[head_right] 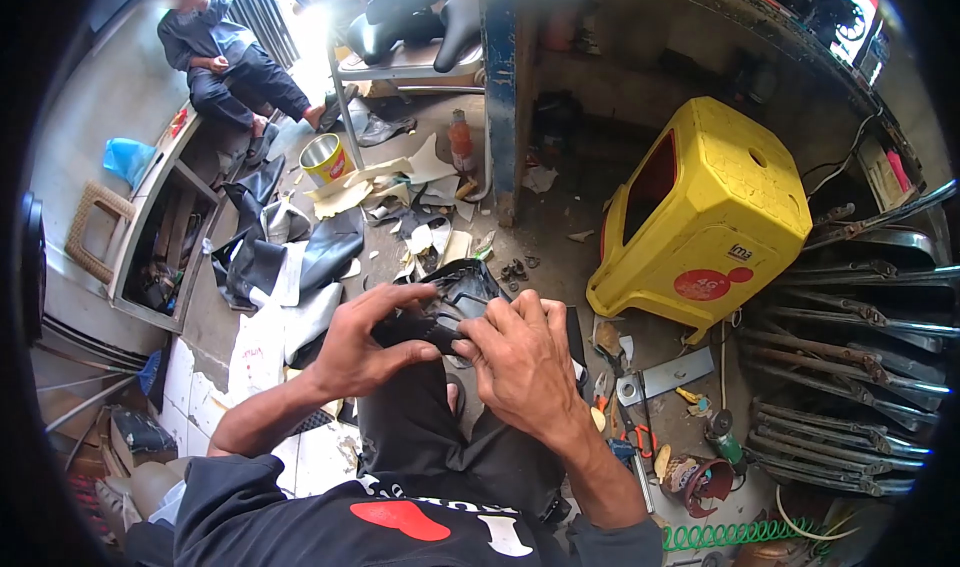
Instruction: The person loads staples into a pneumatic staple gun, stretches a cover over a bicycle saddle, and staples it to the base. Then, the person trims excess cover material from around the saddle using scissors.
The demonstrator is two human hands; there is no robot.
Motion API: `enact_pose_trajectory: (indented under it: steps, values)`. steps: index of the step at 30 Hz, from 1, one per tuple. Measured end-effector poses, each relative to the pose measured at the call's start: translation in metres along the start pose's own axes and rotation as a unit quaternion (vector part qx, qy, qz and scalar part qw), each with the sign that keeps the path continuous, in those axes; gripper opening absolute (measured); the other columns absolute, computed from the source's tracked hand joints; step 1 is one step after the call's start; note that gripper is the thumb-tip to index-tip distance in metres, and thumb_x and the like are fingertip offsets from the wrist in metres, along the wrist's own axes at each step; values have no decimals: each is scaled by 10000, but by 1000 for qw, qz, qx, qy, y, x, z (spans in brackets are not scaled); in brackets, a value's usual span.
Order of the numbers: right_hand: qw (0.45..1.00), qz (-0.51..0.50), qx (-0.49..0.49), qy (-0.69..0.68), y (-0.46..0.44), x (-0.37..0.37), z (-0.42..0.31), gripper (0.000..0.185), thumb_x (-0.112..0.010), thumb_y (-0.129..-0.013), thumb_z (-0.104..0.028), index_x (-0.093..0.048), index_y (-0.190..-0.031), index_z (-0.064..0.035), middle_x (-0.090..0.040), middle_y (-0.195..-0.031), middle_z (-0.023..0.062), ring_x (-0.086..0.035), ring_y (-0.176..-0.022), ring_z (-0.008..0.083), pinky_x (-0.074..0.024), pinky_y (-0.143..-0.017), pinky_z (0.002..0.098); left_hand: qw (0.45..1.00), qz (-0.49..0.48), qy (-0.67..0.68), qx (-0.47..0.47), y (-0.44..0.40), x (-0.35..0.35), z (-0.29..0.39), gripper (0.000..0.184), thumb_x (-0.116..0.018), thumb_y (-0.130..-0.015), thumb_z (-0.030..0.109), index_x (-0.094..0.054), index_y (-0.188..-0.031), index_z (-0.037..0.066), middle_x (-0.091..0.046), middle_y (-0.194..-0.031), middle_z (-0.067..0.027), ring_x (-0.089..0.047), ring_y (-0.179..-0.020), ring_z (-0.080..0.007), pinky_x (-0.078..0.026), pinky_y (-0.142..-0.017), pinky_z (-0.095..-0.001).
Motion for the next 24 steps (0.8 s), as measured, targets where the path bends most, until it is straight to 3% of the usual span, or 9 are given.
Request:
enact_pose_trajectory:
  steps: [4, 6, 12, 24]
  values:
    - [1000, -6, 2, -15, 1, -2, -1, 138, -743, -879, -196, -721, -983, -108, -558, -896, 29, -521, -925, 252, -371, -867, 428, 993, 79, -44, -75, 16, -3, -9, 422, -912, -765, 189, -723, -1111, 39, -698, -1035, -117, -692, -906, -246, -547, -797, -358]
    - [1000, -18, 5, -15, 0, -2, -1, 147, -739, -880, -199, -724, -993, -107, -559, -898, 28, -523, -929, 251, -369, -881, 434, 992, 95, -52, -68, 21, -6, -11, 410, -916, -757, 184, -731, -1101, 59, -709, -1017, -98, -688, -891, -235, -526, -797, -357]
    - [999, -36, 24, -25, -1, -1, -3, 166, -729, -886, -194, -725, -1025, -104, -563, -917, 30, -521, -952, 249, -366, -910, 450, 996, 44, -69, -38, 20, -6, -5, 346, -877, -802, 194, -737, -1094, 70, -725, -959, -63, -681, -870, -247, -483, -798, -356]
    - [998, -48, 44, -25, -1, -3, -6, 190, -747, -865, -186, -701, -1031, -107, -551, -915, 39, -526, -956, 257, -369, -924, 459, 997, -66, -29, 16, 12, -4, -6, 265, -818, -859, 224, -750, -1048, 51, -704, -894, -103, -673, -850, -286, -493, -793, -385]
Point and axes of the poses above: each hand's wrist, its own y-axis away from the middle knuckle, its own x-axis out of the back of the hand, z = x × y, the point moved 5 cm from there along -y, towards the middle knuckle
